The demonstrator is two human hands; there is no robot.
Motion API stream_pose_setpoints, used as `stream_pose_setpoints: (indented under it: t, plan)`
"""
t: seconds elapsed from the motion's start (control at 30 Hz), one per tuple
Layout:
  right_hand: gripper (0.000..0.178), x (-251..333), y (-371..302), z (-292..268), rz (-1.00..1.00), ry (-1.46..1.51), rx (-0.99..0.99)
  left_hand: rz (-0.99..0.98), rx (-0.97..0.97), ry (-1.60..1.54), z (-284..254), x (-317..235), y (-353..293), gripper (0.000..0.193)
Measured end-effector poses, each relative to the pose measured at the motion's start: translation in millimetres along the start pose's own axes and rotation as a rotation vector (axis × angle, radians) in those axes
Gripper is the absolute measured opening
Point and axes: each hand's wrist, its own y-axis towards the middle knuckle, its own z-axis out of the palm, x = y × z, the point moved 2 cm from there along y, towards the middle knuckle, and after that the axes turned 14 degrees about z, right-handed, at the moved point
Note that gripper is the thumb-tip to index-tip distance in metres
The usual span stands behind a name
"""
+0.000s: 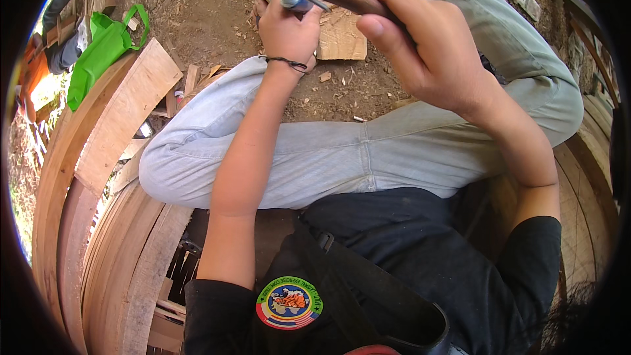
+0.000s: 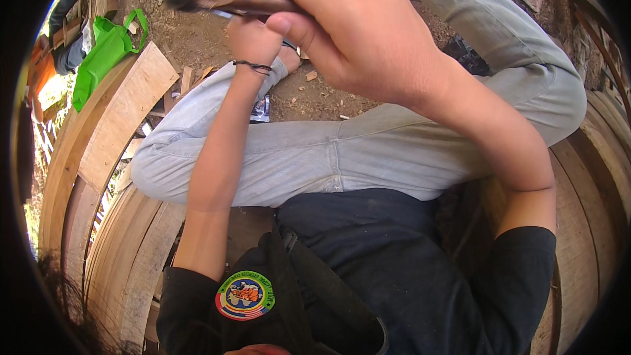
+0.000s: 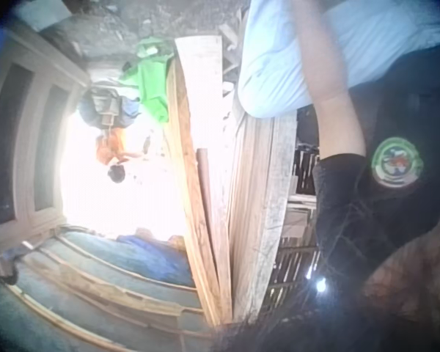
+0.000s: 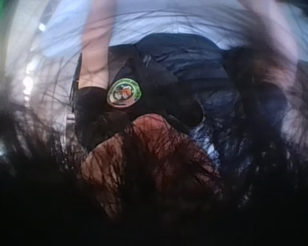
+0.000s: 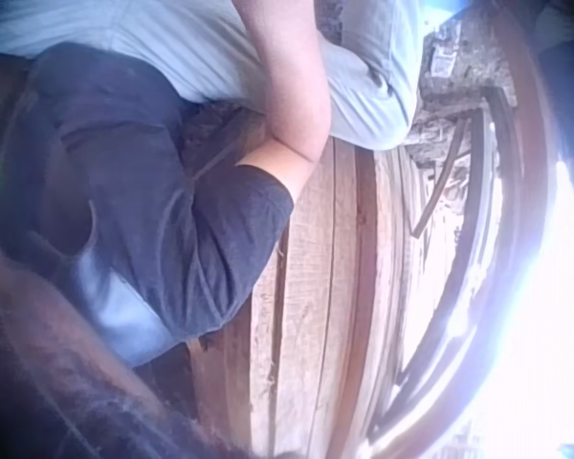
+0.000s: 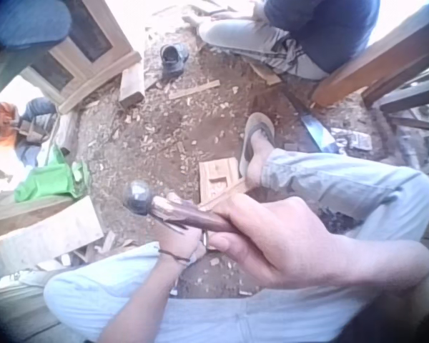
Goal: The person uses a chisel and hammer to carve a slot into a small piece of wood, then fits two wooden pieces together to form a cross shape and hammers them into place.
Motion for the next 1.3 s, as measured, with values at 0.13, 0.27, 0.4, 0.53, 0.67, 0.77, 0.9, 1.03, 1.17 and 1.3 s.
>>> stream_pose_setpoints:
  t: [0.13,0.27,0.4,0.53,0.67,0.77,0.9,1.03,1.17,1.3]
  plan:
    - [0.022,-5,0,11,0.026,-0.167,-0.018,0.268,-0.016,0.229,9,-4,6,0.036]
    - [0.025,-3,2,19,0.077,-0.364,0.001,0.000,-0.017,-0.259,5,-9,6,0.032]
    - [0.027,-2,11,15,-0.007,-0.192,-0.159,-0.012,-0.071,0.002,2,-11,10,0.032]
    - [0.025,-11,9,16,0.249,-0.426,0.081,-0.025,-0.011,0.132,-5,-2,17,0.030]
    - [0.028,-7,16,11,-0.109,-0.231,-0.213,-0.003,-0.022,0.063,-3,-10,18,0.032]
    - [0.024,-20,11,24,0.301,-0.566,0.194,-0.032,0.003,0.098,-7,11,21,0.032]
    - [0.024,-4,16,13,-0.242,-0.166,-0.364,-0.071,0.023,0.078,-2,-3,18,0.033]
    - [0.025,-16,10,26,0.180,-0.339,-0.053,0.043,0.017,0.027,-8,8,15,0.034]
    - [0.011,4,18,13,-0.209,0.054,-0.332,0.115,0.109,0.182,6,22,17,0.032]
    - [0.020,1,14,15,0.124,-0.400,-0.083,0.162,0.021,0.067,5,7,10,0.028]
